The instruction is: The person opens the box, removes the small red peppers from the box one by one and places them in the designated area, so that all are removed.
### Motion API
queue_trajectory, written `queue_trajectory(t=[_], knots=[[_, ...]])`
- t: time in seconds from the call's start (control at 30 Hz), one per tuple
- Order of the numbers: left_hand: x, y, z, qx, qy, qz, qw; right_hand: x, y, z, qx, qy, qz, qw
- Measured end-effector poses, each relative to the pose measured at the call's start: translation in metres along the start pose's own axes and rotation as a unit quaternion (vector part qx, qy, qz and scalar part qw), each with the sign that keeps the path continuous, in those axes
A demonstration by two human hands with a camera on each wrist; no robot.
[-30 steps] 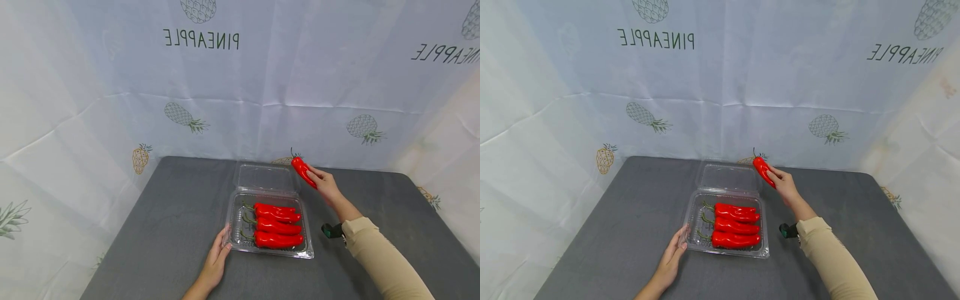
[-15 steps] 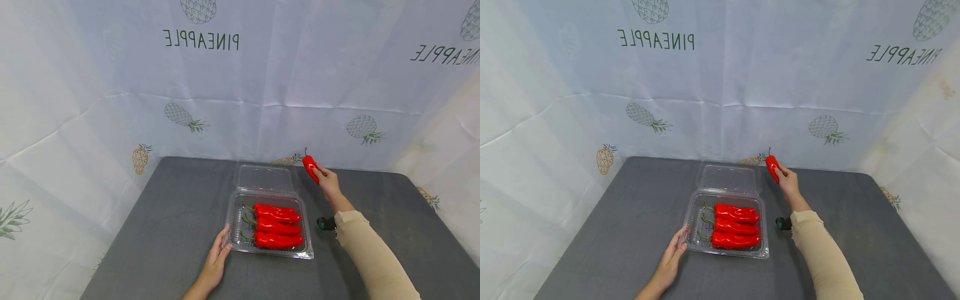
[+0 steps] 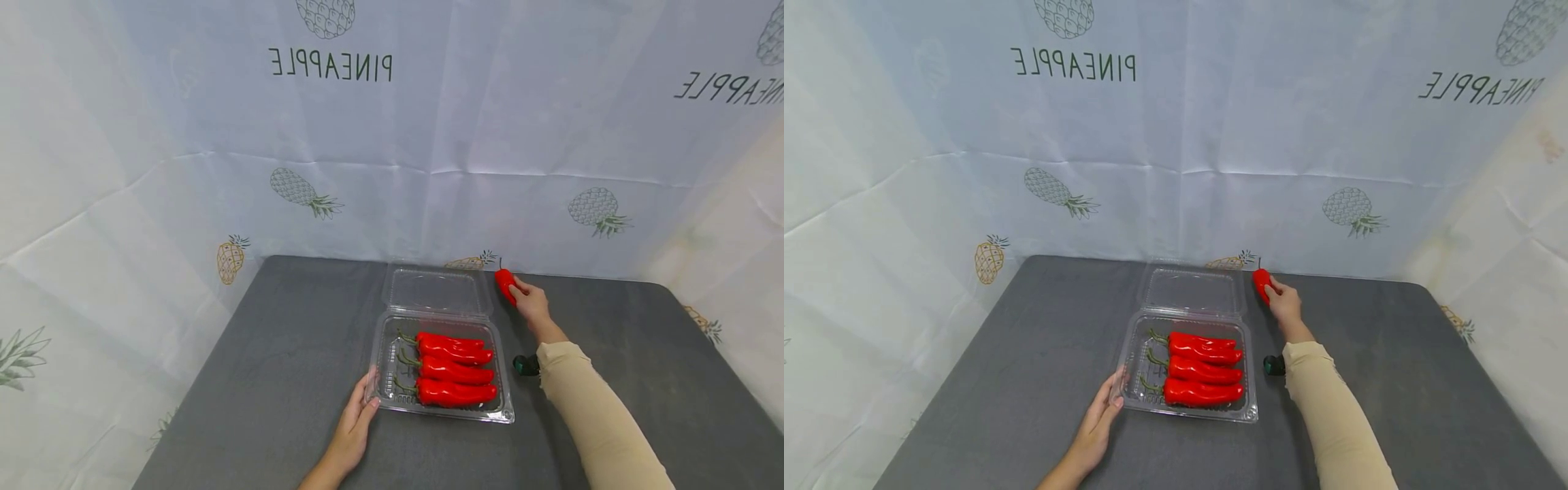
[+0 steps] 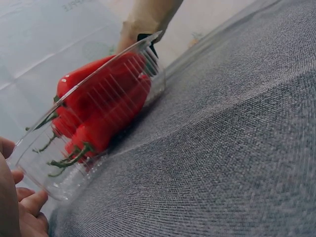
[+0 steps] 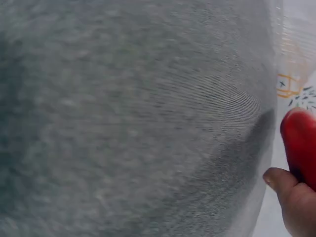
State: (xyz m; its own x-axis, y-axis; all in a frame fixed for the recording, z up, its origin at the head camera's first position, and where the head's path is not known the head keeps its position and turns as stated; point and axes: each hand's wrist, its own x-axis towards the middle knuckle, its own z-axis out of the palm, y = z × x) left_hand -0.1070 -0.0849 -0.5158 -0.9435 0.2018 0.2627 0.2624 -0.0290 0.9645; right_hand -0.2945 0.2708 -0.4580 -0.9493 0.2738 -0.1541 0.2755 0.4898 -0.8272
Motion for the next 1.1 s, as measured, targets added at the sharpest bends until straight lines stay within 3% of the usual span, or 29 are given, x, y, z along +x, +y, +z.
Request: queue_trajectory(t=[0.43,0.93,1.1], knots=[[0.0005,0.0004,0.0002,0.006,-0.001,-0.004,1.0,-0.0063,0.0086,0.0076,-0.105,-0.013,-0.003,0.9944],[0.0004,0.0009,-0.0005,0.007,0.0,-0.003,1.0,-0.0084,0.0098,0.008,-0.091,-0.016,-0.014,0.9956],[0.0001,-0.0011,0.0,0.0,-0.004,0.008,1.0,-0.0084,0.0095,0.0042,-0.065,-0.004,-0.002,0.9979]])
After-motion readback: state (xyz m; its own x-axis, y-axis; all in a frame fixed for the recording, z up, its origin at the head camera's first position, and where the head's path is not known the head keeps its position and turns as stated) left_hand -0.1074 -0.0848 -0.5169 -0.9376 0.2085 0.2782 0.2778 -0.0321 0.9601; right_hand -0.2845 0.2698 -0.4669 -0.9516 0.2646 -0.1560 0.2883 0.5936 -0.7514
